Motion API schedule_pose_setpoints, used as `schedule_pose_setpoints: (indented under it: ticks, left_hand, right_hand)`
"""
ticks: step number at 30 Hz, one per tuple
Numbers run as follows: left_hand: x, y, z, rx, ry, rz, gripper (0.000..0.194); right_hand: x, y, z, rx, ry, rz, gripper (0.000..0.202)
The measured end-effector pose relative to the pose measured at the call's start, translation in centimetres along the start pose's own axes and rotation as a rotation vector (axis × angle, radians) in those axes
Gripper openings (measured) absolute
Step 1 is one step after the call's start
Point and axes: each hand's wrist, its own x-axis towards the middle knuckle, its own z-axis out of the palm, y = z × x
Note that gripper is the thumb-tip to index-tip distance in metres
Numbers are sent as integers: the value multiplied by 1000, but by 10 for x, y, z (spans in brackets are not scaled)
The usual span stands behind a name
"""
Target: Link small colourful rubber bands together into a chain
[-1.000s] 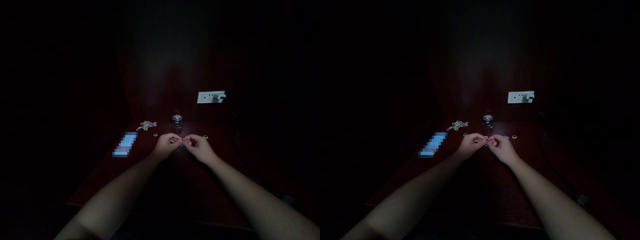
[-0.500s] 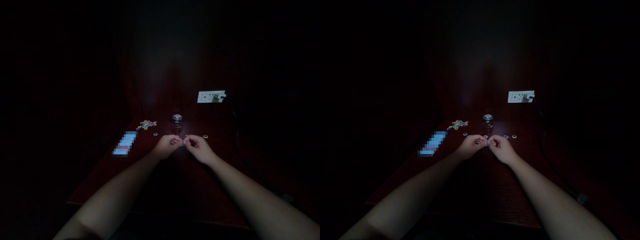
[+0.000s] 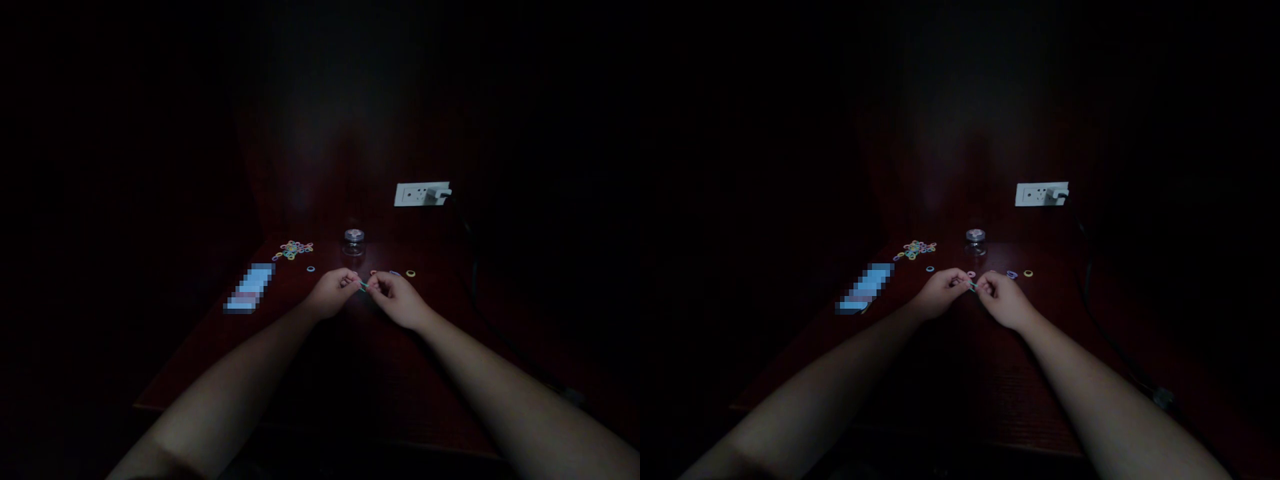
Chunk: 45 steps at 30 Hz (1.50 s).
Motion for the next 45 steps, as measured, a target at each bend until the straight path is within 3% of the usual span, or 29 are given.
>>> schedule_pose_setpoints:
  ticks: [17,25,34,39,45]
  left_hand:
    - [6,-5,-4,-222,113,-144,12]
    - [0,-5,3,-206,-86,-42,14]
    - [-3,-2,3,-187,-125,35,22]
    - [-3,-2,4,-173,-104,-21,30]
    - [-1,-8,6,-240,-124,-91,30]
  right_hand:
    - [4,14,-5,79,12,12,12]
    - [2,10,-2,28,-34,6,11]
    - [2,9,-1,114,-7,29,13]
    - [3,9,-1,237,74,76,17]
    - [5,8,0,431,64,125,21]
